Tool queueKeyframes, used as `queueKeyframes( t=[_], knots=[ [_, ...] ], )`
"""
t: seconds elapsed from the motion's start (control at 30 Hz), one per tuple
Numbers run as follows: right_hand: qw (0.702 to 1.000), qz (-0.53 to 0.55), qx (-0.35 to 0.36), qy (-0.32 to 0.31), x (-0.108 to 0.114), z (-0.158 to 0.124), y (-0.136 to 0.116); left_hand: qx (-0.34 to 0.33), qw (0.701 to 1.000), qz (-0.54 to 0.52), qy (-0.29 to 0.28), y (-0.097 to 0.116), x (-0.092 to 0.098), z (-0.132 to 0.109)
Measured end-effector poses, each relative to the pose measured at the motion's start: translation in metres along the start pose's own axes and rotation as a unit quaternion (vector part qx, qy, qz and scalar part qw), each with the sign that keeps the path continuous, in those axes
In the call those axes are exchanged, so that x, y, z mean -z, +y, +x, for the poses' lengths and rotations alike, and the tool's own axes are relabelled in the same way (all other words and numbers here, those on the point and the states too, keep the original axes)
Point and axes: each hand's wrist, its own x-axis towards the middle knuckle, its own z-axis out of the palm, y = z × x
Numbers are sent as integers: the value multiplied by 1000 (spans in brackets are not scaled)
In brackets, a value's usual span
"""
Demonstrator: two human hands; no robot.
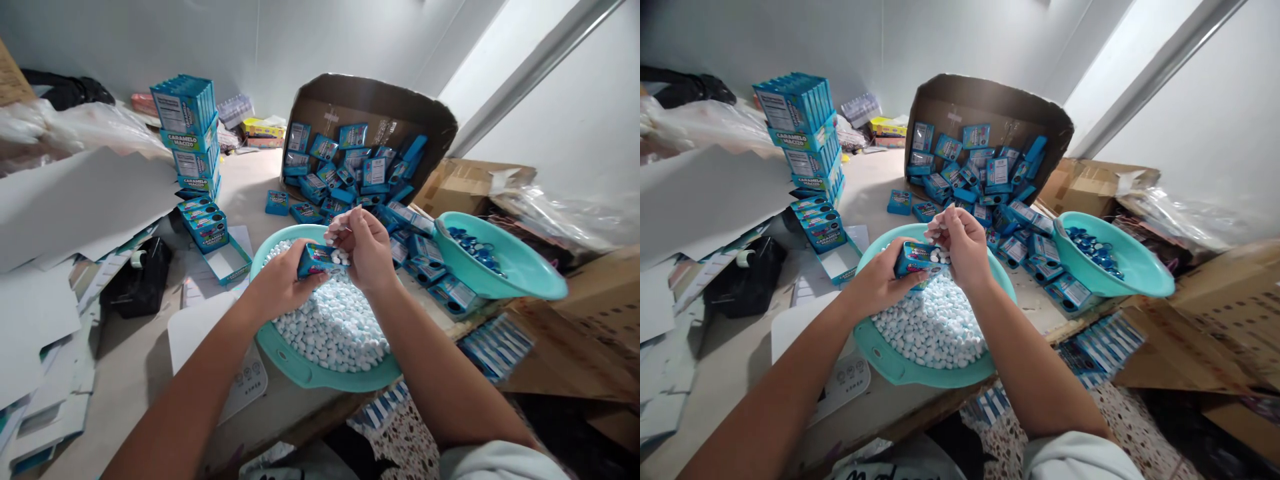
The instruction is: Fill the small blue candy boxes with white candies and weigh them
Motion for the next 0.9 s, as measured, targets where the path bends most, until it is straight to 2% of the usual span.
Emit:
queueKeyframes(
  t=[0.23, 0.43, 0.63, 0.9],
  knots=[
    [1000, 1, 8, -9, 1, 1, 3, 31, 999, -12, -24, -1, 0, 0],
    [1000, 10, 20, -2, 5, 3, 0, 32, 999, -28, 9, -1, -2, 1],
    [997, 30, 55, -35, 6, 2, 0, 34, 998, -50, 27, -1, -1, 0],
    [996, 26, 63, -65, 6, 0, 1, 58, 996, -36, 61, -6, -4, 3]
  ],
)
